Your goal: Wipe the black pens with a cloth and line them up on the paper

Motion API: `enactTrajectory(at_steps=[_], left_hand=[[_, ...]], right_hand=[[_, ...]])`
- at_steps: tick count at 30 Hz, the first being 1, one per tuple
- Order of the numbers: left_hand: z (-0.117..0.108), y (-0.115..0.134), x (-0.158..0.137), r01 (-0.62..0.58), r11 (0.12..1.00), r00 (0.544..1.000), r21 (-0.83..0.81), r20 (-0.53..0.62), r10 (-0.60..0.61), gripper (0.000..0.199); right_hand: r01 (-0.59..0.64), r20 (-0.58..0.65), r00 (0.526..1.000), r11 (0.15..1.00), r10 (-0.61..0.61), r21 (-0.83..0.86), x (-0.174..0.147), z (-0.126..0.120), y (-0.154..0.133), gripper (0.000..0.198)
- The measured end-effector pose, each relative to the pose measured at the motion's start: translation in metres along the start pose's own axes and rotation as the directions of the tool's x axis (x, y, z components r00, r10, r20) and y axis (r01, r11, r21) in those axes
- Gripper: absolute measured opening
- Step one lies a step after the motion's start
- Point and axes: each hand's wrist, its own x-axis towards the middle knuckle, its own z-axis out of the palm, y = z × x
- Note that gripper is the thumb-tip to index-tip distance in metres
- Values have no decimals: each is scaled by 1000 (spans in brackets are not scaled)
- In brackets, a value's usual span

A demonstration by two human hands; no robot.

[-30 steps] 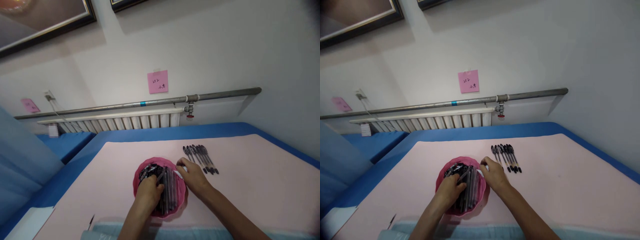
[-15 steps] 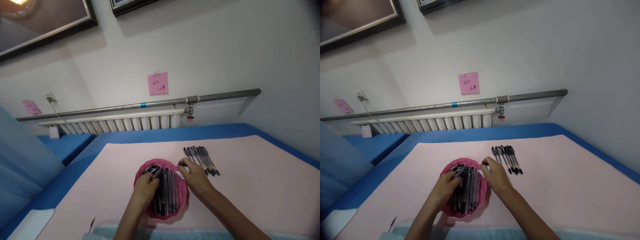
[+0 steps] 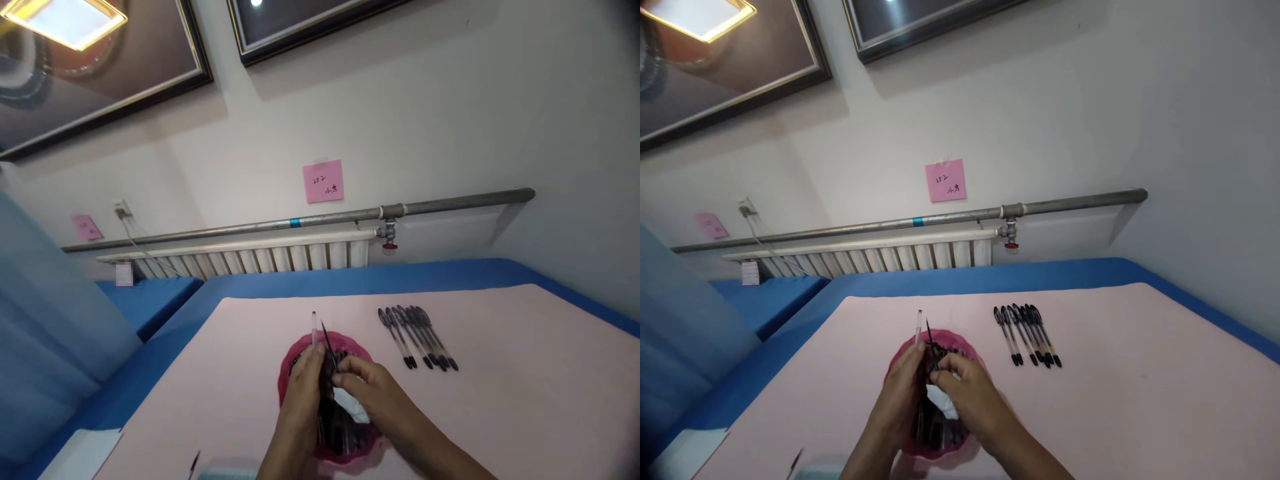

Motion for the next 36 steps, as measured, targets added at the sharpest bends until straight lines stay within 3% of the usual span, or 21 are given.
enactTrajectory(at_steps=[5, 8, 13, 17, 24, 36], left_hand=[[0, 2, 2, 71, 971, 997, -229, 3, -72, 41], [-4, 6, 3, 40, 960, 998, -277, 57, -25, 36], [-15, 12, 2, -6, 1000, 986, 19, 167, 3, 29], [-17, 13, -1, -45, 982, 969, 181, 249, -2, 24], [-15, 13, -4, -55, 967, 946, 248, 324, -30, 26], [-13, 12, -6, -45, 962, 938, 269, 342, -52, 24]], right_hand=[[68, -5, 998, 997, -69, -23, -1, -1, -5, 13], [115, 4, 993, 993, -115, -10, -2, -2, -10, 17], [104, -171, 982, 983, -78, 148, 3, -16, -17, 18], [181, -287, 955, 916, -76, 357, 5, -28, -27, 19], [320, -355, 923, 802, -145, 504, -5, -25, -48, 26], [316, -327, 934, 764, -146, 562, -5, -24, -46, 23]])
